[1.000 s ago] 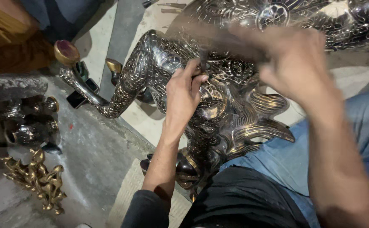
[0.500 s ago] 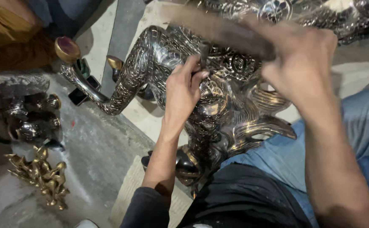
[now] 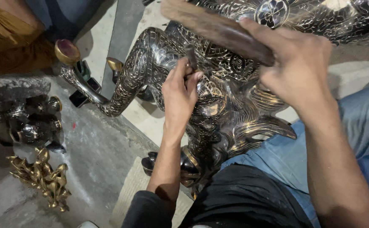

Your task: The person uses a chisel and hammer to carve intricate patterns into a large, ornate metal sculpture. They hold the chisel with one hand and strike it with a hammer in the other, working on the surface details of the sculpture.

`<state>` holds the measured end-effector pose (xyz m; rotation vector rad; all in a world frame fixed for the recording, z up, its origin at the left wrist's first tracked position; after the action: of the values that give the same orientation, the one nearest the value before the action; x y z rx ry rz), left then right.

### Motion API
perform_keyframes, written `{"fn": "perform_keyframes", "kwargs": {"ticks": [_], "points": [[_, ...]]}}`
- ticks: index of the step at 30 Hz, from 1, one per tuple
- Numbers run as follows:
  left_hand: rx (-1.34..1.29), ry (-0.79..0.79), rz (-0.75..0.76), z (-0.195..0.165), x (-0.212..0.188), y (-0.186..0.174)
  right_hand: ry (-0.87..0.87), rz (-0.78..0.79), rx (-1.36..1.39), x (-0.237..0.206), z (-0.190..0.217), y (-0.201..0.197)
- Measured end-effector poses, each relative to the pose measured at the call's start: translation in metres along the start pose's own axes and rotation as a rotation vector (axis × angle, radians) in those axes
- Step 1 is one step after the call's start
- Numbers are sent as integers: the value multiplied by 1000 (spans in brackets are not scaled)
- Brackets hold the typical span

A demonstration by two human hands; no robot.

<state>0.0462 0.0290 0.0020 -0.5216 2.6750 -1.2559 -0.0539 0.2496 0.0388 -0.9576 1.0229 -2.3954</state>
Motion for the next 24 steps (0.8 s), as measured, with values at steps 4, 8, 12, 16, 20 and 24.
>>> {"fn": "perform_keyframes", "kwargs": {"ticks": [4,8,12,16,20,24], "points": [[10,-57,-85,1,-5,5,-33,63,-68,12,6,5],[-44,-78,-129,-1,-9,8,-134,103,-182,24,13,6],[-7,-61,-158,-4,-9,6,-177,43,-130,34,25,5],[-13,-43,-160,-8,-9,5,-235,54,-225,48,37,7],[3,-79,-158,-8,-9,5,-190,-55,-151,58,36,2],[27,21,-145,-12,-9,4,-350,175,-339,53,34,10]]}}
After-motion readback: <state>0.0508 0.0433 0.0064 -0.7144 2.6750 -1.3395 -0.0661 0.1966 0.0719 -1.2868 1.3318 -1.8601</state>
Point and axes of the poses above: each hand's wrist, its own x-axis towards the middle knuckle, its own y-axis out of the palm, z = x × y, the point moved 4 cm from there along x, towards the middle knuckle, and after that the axes turned 8 degrees about -y, right-handed, at the moved point
